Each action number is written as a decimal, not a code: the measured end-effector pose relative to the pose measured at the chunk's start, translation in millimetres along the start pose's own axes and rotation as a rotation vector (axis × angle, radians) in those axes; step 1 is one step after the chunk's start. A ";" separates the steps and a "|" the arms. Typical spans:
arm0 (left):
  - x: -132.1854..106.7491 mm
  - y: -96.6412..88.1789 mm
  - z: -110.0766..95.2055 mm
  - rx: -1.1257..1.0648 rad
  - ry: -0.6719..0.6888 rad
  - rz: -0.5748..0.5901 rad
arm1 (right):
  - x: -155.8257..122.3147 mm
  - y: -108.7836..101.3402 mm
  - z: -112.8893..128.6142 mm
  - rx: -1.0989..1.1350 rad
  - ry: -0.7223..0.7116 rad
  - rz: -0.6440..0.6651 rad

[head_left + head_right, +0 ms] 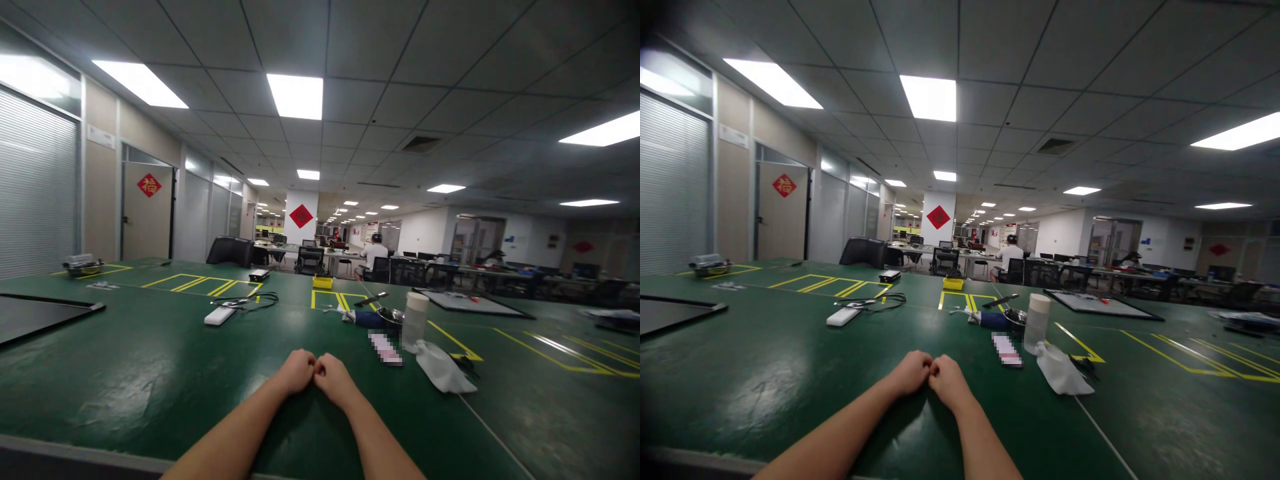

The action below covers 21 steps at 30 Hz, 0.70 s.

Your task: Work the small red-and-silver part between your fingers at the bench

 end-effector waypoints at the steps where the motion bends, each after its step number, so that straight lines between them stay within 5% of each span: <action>1: -2.3 -0.2 1.8 -0.010 0.019 -0.009 | -0.5 -0.4 -0.4 0.024 0.001 0.006; 7: -14.0 -1.7 6.0 0.049 0.110 -0.048 | -0.3 -7.2 8.9 0.074 0.034 -0.006; 11: -15.0 2.2 4.4 0.130 0.134 -0.033 | -2.6 -23.0 12.5 -0.069 0.193 -0.050; 15: -17.8 2.6 4.7 0.109 0.150 -0.028 | -10.5 -44.5 2.6 -0.045 0.289 0.179; 21: -21.3 0.8 3.5 0.063 0.129 -0.080 | -21.9 -63.7 -11.3 0.295 0.322 0.560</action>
Point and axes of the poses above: each hand's wrist, its own x-axis towards the middle knuckle, its own y-axis out of the palm, z = x × y, the point moved 1 cm from there along x, towards the middle knuckle, and after that the axes turned 6 degrees about -y, right-handed, at the moved point
